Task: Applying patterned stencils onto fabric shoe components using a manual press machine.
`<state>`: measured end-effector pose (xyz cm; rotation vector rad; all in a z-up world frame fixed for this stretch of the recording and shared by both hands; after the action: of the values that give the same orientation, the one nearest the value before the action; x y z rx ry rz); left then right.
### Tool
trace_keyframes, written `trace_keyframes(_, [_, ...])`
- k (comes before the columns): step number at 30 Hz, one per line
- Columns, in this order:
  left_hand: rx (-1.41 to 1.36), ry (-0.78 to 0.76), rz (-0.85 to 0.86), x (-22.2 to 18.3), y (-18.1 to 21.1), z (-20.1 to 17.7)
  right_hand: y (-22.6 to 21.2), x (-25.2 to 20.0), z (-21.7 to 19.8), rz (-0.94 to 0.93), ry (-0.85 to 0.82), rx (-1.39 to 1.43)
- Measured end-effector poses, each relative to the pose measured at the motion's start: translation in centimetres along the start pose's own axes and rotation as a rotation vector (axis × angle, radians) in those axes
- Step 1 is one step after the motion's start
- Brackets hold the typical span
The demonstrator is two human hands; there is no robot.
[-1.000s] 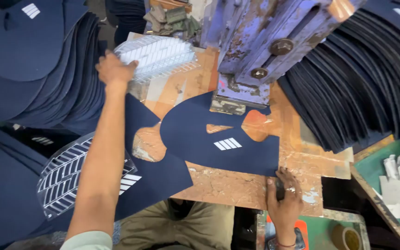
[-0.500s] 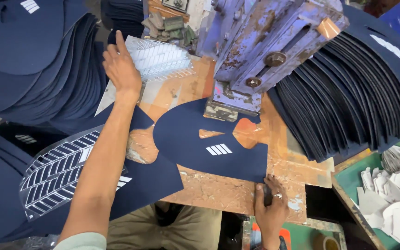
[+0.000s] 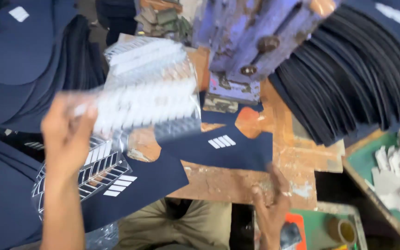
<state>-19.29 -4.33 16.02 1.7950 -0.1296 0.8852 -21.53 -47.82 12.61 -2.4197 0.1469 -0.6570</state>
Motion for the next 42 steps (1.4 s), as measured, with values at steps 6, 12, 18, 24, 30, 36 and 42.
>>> trace_keyframes(6, [-0.153,-0.233,-0.545,-13.1,-1.7,5.0,-0.7,-2.9,3.6,0.536,-0.779,1.359])
trace_keyframes(12, [-0.138,-0.624,-0.124,-7.7,1.6,12.9,6.6,-1.3,-1.8,0.492,-0.436,0.250])
trace_keyframes(18, [0.536,-0.614,0.422,-5.0,-4.1,18.0,1.7,4.0,-5.4,0.456,-0.316,0.246])
trace_keyframes(24, [0.560,-0.729,0.417,-6.4,-4.9,18.7,4.8,6.5,8.5,0.290,-0.779,0.516])
trace_keyframes(30, [0.548,-0.684,0.449,-6.9,-5.8,18.1,10.8,13.4,12.2,0.495,-0.652,0.650])
trace_keyframes(36, [0.358,-0.630,0.248,-6.0,-4.8,18.0,10.3,16.6,13.0,0.364,-0.627,0.573])
trace_keyframes(42, [0.412,-0.634,0.332,-6.3,-4.8,17.9,9.5,15.7,13.1,0.246,-0.591,0.568])
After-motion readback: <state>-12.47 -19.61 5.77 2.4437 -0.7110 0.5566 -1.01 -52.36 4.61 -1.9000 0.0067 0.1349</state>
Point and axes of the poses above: each hand's wrist, its own x-axis towards the middle knuckle, its own z-axis out of the palm, y = z × x, the point moved 4 cm from there along x, towards the middle knuckle, and after that the axes turned 11 degrees about z, right-handed, at the moved point
